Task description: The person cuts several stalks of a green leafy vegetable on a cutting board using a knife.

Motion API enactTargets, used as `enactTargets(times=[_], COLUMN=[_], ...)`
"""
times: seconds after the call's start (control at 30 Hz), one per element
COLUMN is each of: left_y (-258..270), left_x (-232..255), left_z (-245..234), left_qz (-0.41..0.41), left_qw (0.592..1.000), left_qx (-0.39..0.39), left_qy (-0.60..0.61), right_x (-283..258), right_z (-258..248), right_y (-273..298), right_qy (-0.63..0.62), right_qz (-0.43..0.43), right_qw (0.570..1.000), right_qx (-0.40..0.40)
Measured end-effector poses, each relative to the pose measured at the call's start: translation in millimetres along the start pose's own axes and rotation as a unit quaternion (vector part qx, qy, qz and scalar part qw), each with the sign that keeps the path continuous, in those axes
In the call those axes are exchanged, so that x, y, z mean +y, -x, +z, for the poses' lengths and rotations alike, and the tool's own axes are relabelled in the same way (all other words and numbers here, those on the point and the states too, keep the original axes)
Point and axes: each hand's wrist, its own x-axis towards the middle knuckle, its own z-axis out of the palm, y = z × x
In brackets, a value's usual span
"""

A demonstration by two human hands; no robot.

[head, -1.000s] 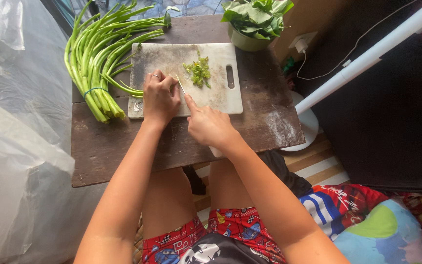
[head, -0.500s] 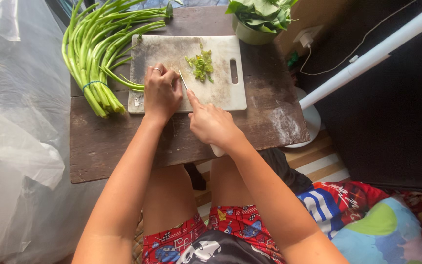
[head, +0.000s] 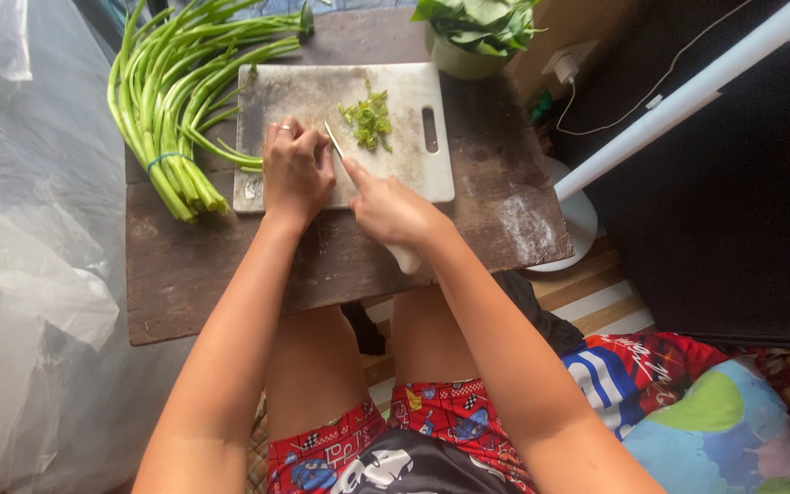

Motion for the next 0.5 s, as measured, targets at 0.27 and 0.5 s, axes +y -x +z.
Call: enactTargets(times=[0.27,0.5], left_y=[4.9,2.8], left_x=[2.0,0.8], left_z=[-0.5,-0.1], left_qz=[-0.035,-0.026], left_qw=[0.999,1.000], left_qx=[-0.007,-0.010], left_qy=[0.021,-0.002], right_x=[-2.6,-8.6], right_z=[6.4,8.4], right_y=[7.3,10.9], right_qy=[0.120,0.072], right_qz=[0.010,0.027], right_qw=[0.992,0.997], right_qx=[0.023,0.028])
